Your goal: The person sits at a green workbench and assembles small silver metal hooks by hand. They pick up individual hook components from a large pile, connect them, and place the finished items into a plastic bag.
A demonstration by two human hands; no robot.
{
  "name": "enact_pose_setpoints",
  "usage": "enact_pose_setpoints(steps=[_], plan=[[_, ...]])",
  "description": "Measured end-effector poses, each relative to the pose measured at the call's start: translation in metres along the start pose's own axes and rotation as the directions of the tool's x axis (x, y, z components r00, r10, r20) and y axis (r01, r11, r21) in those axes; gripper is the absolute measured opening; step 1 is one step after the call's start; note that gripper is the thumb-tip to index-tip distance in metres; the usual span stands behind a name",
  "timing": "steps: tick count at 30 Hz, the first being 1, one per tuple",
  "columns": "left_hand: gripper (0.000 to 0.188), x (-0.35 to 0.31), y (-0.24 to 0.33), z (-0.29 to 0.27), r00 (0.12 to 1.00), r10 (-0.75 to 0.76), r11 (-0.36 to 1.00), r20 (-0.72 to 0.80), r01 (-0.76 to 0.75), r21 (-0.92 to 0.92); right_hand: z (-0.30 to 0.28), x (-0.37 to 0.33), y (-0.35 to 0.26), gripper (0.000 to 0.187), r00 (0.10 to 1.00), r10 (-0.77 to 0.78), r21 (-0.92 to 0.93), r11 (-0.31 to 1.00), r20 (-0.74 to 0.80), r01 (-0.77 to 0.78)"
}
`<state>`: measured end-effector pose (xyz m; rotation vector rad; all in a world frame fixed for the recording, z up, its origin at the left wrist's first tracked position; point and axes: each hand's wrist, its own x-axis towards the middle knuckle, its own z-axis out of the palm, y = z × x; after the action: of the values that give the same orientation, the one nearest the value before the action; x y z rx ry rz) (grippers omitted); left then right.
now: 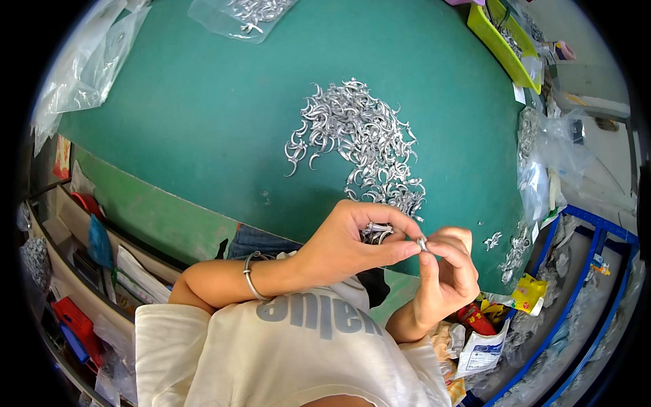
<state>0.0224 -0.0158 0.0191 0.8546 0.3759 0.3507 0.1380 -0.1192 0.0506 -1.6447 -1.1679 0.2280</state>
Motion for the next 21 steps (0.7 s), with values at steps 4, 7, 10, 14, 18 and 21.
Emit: enact_pose_setpoints(steps=[4, 7, 10, 14, 18, 21], plan=[[0.009, 0.000, -0.002, -0.001, 1.000, 0.023, 1.000, 0.006, -0.023, 0.003, 0.001, 0.001, -0.001, 0.014, 1.000, -0.030, -0.022, 0.999, 0.007, 0.030], [0.009, 0.000, 0.000, -0.001, 1.000, 0.020, 1.000, 0.013, -0.020, 0.011, 0.002, 0.000, -0.002, 0.015, 1.000, -0.007, 0.022, 1.000, -0.006, 0.008], [0.009, -0.001, 0.001, 0.000, 1.000, 0.025, 1.000, 0.006, -0.025, -0.004, 0.003, 0.000, -0.003, 0.014, 1.000, 0.028, 0.063, 0.998, 0.003, -0.029], [0.011, -0.002, 0.003, 0.000, 0.998, 0.059, 0.998, -0.009, -0.059, 0.027, 0.001, -0.004, -0.002, 0.012, 0.983, 0.179, 0.215, 0.959, 0.040, -0.184], [0.014, -0.002, 0.003, 0.001, 0.995, 0.093, 0.995, -0.026, -0.091, 0.050, 0.005, -0.010, 0.000, 0.011, 0.929, 0.353, 0.501, 0.788, 0.109, -0.358], [0.015, -0.003, 0.002, 0.002, 0.993, 0.110, 0.994, -0.031, -0.109, 0.013, 0.005, -0.012, 0.002, 0.011, 0.895, 0.401, 0.631, 0.646, 0.198, -0.429]])
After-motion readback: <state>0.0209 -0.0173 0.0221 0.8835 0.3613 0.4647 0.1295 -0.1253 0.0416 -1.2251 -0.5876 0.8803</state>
